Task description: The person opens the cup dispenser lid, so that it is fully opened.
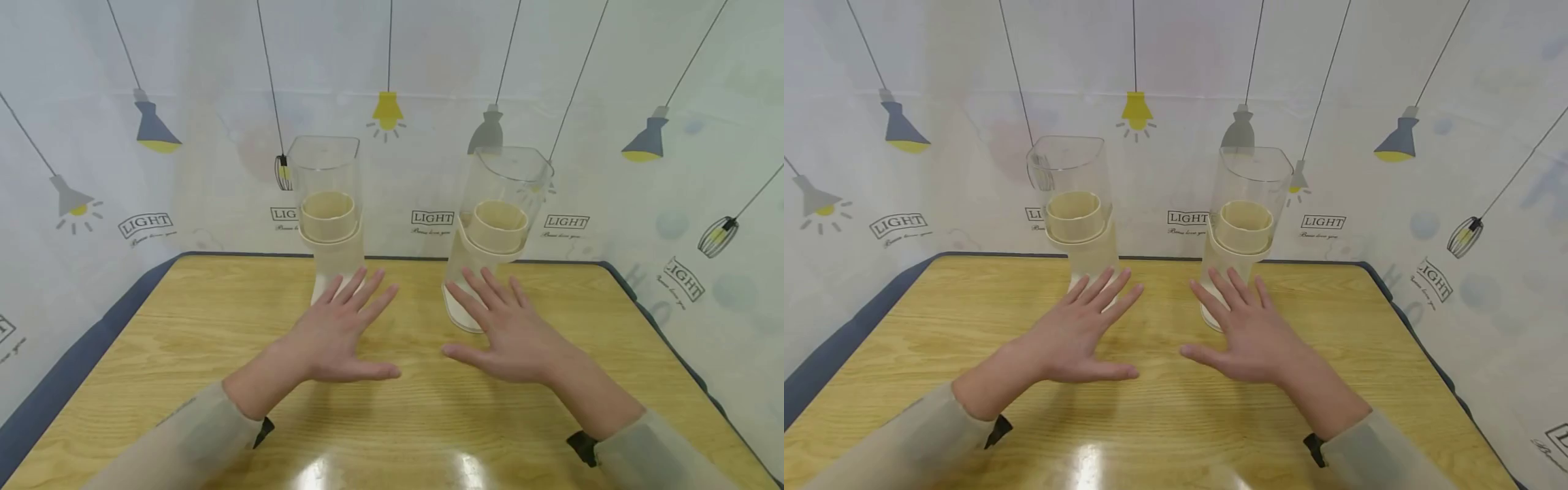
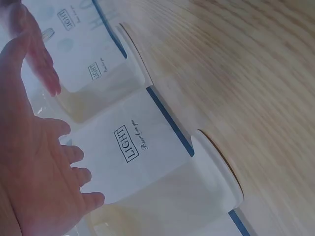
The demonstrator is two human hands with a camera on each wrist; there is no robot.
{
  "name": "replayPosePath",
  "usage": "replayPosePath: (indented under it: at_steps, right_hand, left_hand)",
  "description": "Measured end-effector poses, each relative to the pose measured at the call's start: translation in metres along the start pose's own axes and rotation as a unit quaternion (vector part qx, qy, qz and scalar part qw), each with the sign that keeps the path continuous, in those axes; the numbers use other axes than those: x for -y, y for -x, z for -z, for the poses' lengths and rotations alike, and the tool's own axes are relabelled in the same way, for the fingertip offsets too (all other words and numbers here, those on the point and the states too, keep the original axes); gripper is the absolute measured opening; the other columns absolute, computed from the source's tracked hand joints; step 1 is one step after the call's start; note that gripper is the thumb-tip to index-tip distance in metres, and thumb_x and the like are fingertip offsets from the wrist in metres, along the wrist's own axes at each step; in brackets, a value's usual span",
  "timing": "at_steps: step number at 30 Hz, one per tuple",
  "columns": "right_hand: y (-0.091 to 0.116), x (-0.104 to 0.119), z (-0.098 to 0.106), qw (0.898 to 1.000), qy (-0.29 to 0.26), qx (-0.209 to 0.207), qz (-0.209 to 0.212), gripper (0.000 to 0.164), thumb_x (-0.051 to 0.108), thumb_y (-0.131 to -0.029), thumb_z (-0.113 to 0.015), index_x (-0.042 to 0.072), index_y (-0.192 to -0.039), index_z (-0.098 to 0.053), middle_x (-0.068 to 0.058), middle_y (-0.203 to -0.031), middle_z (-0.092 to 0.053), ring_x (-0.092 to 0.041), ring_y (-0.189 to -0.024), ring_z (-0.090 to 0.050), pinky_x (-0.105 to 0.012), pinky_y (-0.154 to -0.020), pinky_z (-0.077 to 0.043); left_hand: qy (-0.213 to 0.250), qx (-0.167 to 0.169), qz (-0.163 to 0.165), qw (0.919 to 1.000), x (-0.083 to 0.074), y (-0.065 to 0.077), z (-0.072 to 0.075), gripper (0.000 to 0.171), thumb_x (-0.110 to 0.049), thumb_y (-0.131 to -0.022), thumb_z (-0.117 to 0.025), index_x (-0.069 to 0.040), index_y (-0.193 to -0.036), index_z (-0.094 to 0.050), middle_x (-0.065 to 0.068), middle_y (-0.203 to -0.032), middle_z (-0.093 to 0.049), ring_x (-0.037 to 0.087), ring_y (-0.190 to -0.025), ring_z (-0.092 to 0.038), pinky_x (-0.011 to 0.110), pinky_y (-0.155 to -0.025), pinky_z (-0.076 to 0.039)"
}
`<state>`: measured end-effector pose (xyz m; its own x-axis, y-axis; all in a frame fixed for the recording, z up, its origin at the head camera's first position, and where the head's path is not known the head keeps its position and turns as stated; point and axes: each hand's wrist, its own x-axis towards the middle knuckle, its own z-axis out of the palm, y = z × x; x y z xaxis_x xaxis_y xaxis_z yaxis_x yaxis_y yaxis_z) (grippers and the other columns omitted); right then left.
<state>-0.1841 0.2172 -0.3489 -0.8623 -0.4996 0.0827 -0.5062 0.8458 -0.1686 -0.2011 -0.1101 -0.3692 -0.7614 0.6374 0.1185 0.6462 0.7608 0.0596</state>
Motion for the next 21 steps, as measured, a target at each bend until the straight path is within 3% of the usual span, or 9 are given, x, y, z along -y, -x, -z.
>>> replayPosePath:
  at_steps: [2, 4, 6, 8, 10, 13, 16, 21]
  right_hand:
    - [0.001, -0.001, 0.003, 1.000, -0.005, -0.014, 0.001, 0.092, 0.073, -0.104, -0.058, 0.030, -0.177, -0.022, -0.007, -0.186, -0.014, -0.042, -0.171, -0.013, -0.073, -0.134, -0.009]
    - [0.003, -0.004, 0.005, 0.999, -0.008, -0.046, 0.004, 0.085, 0.067, -0.105, -0.062, 0.026, -0.174, -0.033, -0.010, -0.180, -0.033, -0.042, -0.165, -0.033, -0.069, -0.131, -0.028]
    - [0.003, -0.007, 0.008, 0.995, -0.007, -0.102, 0.016, 0.073, 0.056, -0.105, -0.068, 0.021, -0.166, -0.048, -0.012, -0.166, -0.054, -0.040, -0.145, -0.059, -0.064, -0.115, -0.051]
    - [0.003, -0.012, 0.012, 0.984, -0.006, -0.176, 0.036, 0.058, 0.042, -0.104, -0.074, 0.015, -0.153, -0.062, -0.013, -0.145, -0.070, -0.037, -0.119, -0.073, -0.058, -0.091, -0.063]
    - [0.001, -0.019, 0.016, 0.967, -0.001, -0.248, 0.060, 0.046, 0.031, -0.100, -0.077, 0.010, -0.141, -0.069, -0.014, -0.129, -0.075, -0.034, -0.104, -0.074, -0.053, -0.076, -0.063]
    - [-0.004, -0.028, 0.027, 0.940, 0.007, -0.331, 0.087, 0.040, 0.025, -0.096, -0.075, 0.004, -0.130, -0.074, -0.017, -0.115, -0.075, -0.036, -0.099, -0.070, -0.052, -0.075, -0.061]
    - [-0.007, -0.035, 0.041, 0.921, 0.009, -0.380, 0.087, 0.039, 0.027, -0.097, -0.071, 0.000, -0.125, -0.075, -0.020, -0.111, -0.074, -0.038, -0.097, -0.069, -0.052, -0.078, -0.059]
    - [-0.014, -0.040, 0.070, 0.902, -0.012, -0.429, 0.055, 0.042, 0.028, -0.098, -0.069, -0.002, -0.128, -0.072, -0.026, -0.116, -0.067, -0.039, -0.097, -0.064, -0.046, -0.079, -0.050]
  left_hand:
    - [0.005, -0.006, -0.003, 1.0000, 0.000, -0.002, -0.001, 0.120, -0.093, -0.089, -0.054, -0.025, -0.178, -0.012, 0.007, -0.186, 0.000, 0.035, -0.173, 0.000, 0.064, -0.138, -0.012]
    - [0.012, -0.027, -0.016, 0.9994, 0.001, -0.005, -0.002, 0.117, -0.089, -0.091, -0.057, -0.023, -0.178, -0.016, 0.010, -0.186, -0.009, 0.037, -0.172, -0.009, 0.064, -0.137, -0.018]
    - [0.023, -0.059, -0.035, 0.9974, 0.001, -0.010, -0.002, 0.112, -0.083, -0.093, -0.062, -0.018, -0.177, -0.023, 0.015, -0.183, -0.022, 0.039, -0.169, -0.024, 0.062, -0.134, -0.029]
    - [0.043, -0.100, -0.060, 0.9922, 0.001, -0.017, -0.002, 0.104, -0.073, -0.095, -0.069, -0.012, -0.173, -0.034, 0.018, -0.175, -0.039, 0.040, -0.159, -0.043, 0.059, -0.128, -0.042]
    - [0.071, -0.129, -0.074, 0.9864, 0.001, -0.024, -0.001, 0.096, -0.064, -0.096, -0.073, -0.008, -0.168, -0.043, 0.018, -0.165, -0.052, 0.039, -0.149, -0.056, 0.056, -0.121, -0.050]
    - [0.124, -0.135, -0.073, 0.9804, -0.002, -0.035, 0.004, 0.088, -0.057, -0.098, -0.075, -0.007, -0.165, -0.047, 0.015, -0.159, -0.058, 0.035, -0.143, -0.061, 0.053, -0.117, -0.054]
    - [0.175, -0.124, -0.067, 0.9745, -0.006, -0.047, 0.010, 0.085, -0.054, -0.100, -0.074, -0.011, -0.167, -0.044, 0.012, -0.161, -0.056, 0.032, -0.145, -0.059, 0.052, -0.118, -0.053]
    - [0.222, -0.116, -0.077, 0.9651, -0.011, -0.074, 0.020, 0.085, -0.052, -0.101, -0.075, -0.017, -0.170, -0.039, 0.008, -0.163, -0.051, 0.029, -0.148, -0.055, 0.051, -0.120, -0.052]
